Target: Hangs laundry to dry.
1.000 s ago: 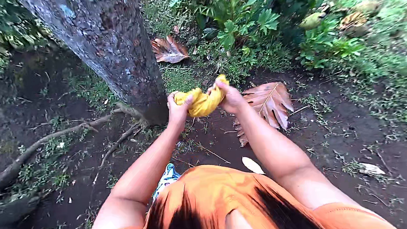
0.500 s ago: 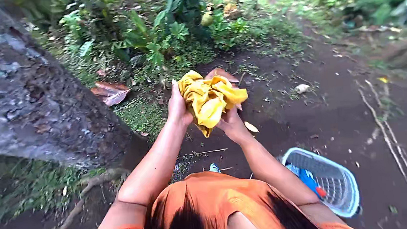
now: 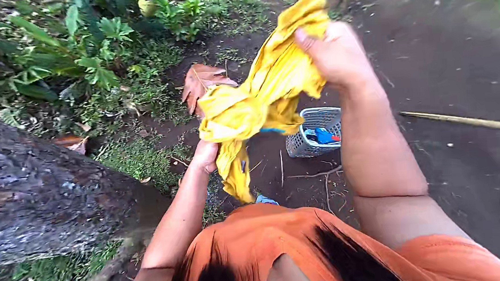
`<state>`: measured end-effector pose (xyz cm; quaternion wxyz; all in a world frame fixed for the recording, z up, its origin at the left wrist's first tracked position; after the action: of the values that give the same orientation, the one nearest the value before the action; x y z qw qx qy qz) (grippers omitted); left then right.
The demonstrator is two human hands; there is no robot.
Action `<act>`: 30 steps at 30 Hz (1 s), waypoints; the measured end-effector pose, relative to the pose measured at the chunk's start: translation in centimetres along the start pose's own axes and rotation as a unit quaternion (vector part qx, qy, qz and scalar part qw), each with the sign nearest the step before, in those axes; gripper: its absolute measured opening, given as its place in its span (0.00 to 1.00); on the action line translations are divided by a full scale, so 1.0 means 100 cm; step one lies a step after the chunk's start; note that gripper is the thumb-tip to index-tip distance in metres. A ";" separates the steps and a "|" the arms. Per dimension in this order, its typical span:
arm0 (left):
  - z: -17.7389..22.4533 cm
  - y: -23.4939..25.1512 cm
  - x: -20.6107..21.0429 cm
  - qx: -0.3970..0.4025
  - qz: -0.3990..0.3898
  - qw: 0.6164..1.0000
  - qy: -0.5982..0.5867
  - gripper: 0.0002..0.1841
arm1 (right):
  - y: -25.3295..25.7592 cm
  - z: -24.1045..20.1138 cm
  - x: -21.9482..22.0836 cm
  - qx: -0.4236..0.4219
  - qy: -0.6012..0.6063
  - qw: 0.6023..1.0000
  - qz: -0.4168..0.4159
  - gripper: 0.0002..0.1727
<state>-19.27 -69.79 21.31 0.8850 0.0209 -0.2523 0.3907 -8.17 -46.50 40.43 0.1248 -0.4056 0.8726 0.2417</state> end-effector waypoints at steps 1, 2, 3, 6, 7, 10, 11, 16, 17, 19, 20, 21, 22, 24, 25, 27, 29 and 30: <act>-0.005 -0.009 -0.006 0.016 0.005 1.000 -0.010 0.10 | -0.006 -0.003 -0.015 -0.017 0.071 0.995 0.071 0.14; -0.009 -0.017 -0.015 0.031 0.002 1.000 -0.003 0.12 | -0.011 0.001 -0.027 -0.041 0.126 0.983 0.125 0.14; -0.012 -0.026 -0.023 0.036 0.003 0.999 0.040 0.16 | -0.018 0.012 -0.035 -0.062 0.127 0.980 0.139 0.15; -0.015 -0.040 -0.037 0.026 0.039 0.971 0.236 0.18 | -0.048 0.054 -0.053 0.012 -0.164 0.985 0.046 0.17; -0.013 -0.042 -0.035 0.038 0.030 0.941 0.336 0.17 | -0.053 0.052 -0.062 0.046 -0.199 0.978 0.032 0.16; -0.008 -0.044 -0.020 0.107 -0.018 0.797 0.594 0.25 | -0.070 0.038 -0.085 0.080 -0.073 0.989 0.099 0.18; -0.009 -0.044 -0.013 0.121 -0.026 0.759 0.639 0.27 | -0.081 0.040 -0.091 0.120 -0.072 0.986 0.084 0.21; -0.014 -0.062 0.021 0.134 -0.063 0.845 0.513 0.17 | -0.097 0.043 -0.130 0.109 -0.018 0.985 0.134 0.20; -0.021 -0.068 0.027 0.124 -0.080 0.882 0.447 0.14 | -0.100 0.042 -0.135 0.095 0.032 0.983 0.153 0.21; -0.039 -0.080 0.041 0.088 -0.121 0.927 0.345 0.12 | -0.106 0.038 -0.141 0.083 0.123 0.972 0.180 0.24; -0.048 -0.087 0.049 0.053 -0.142 0.938 0.313 0.16 | -0.109 0.035 -0.144 0.085 0.150 0.968 0.180 0.25; -0.057 -0.094 0.057 0.016 -0.168 0.939 0.300 0.19 | -0.112 0.030 -0.147 0.087 0.166 0.968 0.168 0.26; -0.068 -0.101 0.064 -0.020 -0.193 0.936 0.294 0.21 | -0.115 0.025 -0.151 0.083 0.172 0.971 0.142 0.27; -0.095 -0.114 0.074 -0.086 -0.243 0.925 0.279 0.28 | -0.124 0.015 -0.157 0.052 0.162 0.983 0.070 0.23; -0.109 -0.119 0.078 -0.123 -0.264 0.920 0.261 0.35 | -0.128 0.008 -0.159 0.022 0.155 0.987 0.035 0.20; -0.139 -0.123 0.081 -0.200 -0.287 0.913 0.209 0.48 | -0.141 -0.011 -0.163 -0.054 0.151 0.987 -0.030 0.17; -0.159 -0.129 0.090 -0.259 -0.275 0.906 0.191 0.57 | -0.169 -0.034 -0.161 -0.133 0.151 0.976 -0.079 0.12; -0.170 -0.131 0.091 -0.262 -0.266 0.913 0.167 0.57 | -0.192 -0.041 -0.159 -0.170 0.151 0.968 -0.104 0.09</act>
<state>2.40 -68.73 12.74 0.9593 -0.2105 -0.1789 0.0586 16.66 -48.99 44.41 -0.0541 -0.5415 0.7804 0.3079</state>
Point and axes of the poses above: each hand's wrist, its own y-axis towards the middle knuckle, its own x-axis out of the palm, z = x × y, the point moved 1 cm from there along y, towards the middle knuckle, and after that the axes turned 2 degrees about x, right-handed, at the moved point
